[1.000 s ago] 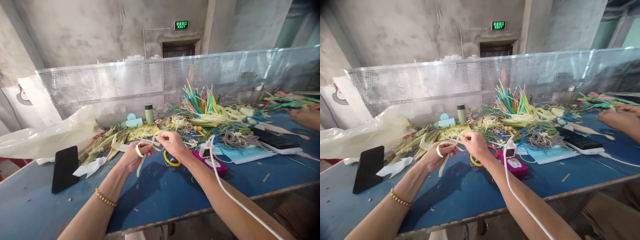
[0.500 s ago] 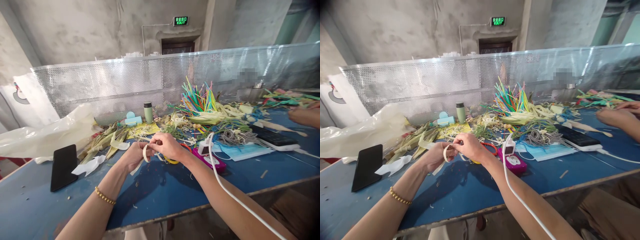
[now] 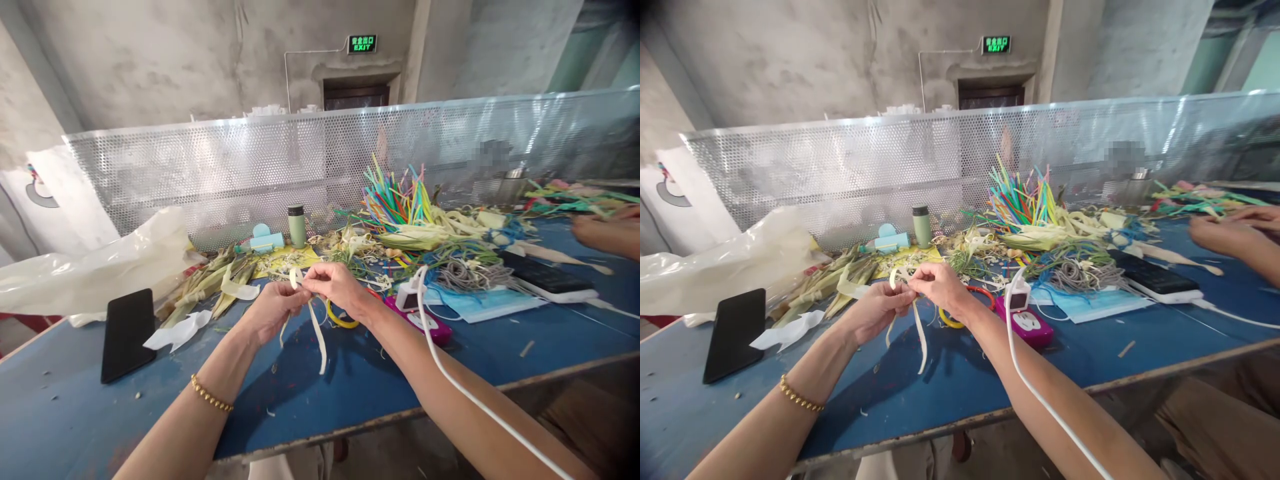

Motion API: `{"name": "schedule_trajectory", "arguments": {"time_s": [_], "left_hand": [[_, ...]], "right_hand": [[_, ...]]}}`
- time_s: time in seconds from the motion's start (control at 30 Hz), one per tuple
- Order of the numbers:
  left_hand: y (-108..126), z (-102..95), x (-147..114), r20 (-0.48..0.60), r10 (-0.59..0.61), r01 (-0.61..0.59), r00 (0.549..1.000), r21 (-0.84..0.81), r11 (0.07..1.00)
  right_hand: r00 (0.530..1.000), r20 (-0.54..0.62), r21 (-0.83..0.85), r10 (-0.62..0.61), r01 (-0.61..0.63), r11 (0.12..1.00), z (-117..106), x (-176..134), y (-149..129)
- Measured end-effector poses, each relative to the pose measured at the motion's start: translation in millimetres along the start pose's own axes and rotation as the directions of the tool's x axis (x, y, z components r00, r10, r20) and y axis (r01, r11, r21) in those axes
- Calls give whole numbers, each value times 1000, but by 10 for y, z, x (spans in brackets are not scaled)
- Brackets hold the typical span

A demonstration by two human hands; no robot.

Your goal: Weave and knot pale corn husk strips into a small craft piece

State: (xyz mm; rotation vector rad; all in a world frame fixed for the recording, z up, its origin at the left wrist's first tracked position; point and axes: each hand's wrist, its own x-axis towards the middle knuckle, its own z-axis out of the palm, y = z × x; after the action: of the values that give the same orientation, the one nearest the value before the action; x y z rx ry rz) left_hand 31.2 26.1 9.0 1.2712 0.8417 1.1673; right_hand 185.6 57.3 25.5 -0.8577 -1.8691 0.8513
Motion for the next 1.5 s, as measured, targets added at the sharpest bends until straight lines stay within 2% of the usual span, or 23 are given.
{"name": "schedule_trajectory", "arguments": {"time_s": [0.17, 0.5, 0.73, 0.8, 0.93, 1.03, 1.17, 1.33, 1.5], "left_hand": [[7, 6, -13, -26, -37, 39, 999, 75, 996], [16, 42, -31, -17, -68, 70, 998, 114, 991], [69, -19, -47, 108, -54, 49, 993, 41, 998], [69, -42, -37, 85, -48, 45, 995, 42, 998], [31, -95, 30, -53, -20, 18, 998, -45, 999], [-14, -123, 81, -157, 20, -36, 987, -97, 995], [-69, -123, 109, -172, 32, -54, 985, -126, 991], [-85, -111, 112, -118, 42, -56, 992, -114, 992], [-85, -111, 115, -159, 38, -58, 987, -121, 991]], "right_hand": [[1000, -8, 13, -9, 9, 1000, 29, -11, 64], [999, -34, -16, -37, 37, 999, 58, -6, 128], [998, -43, -57, -44, 42, 997, 50, 30, 142], [997, -80, -70, -22, 17, 997, 20, 38, 127], [979, -201, -132, -44, 18, 991, -52, 46, 99], [988, -135, -185, -81, 56, 981, -47, 31, 100], [998, 7, -171, -68, 68, 983, 26, 9, 149], [1000, 9, -129, 1, 0, 992, 70, -10, 182], [991, -2, -47, 134, -134, 990, 123, -28, 132]]}}
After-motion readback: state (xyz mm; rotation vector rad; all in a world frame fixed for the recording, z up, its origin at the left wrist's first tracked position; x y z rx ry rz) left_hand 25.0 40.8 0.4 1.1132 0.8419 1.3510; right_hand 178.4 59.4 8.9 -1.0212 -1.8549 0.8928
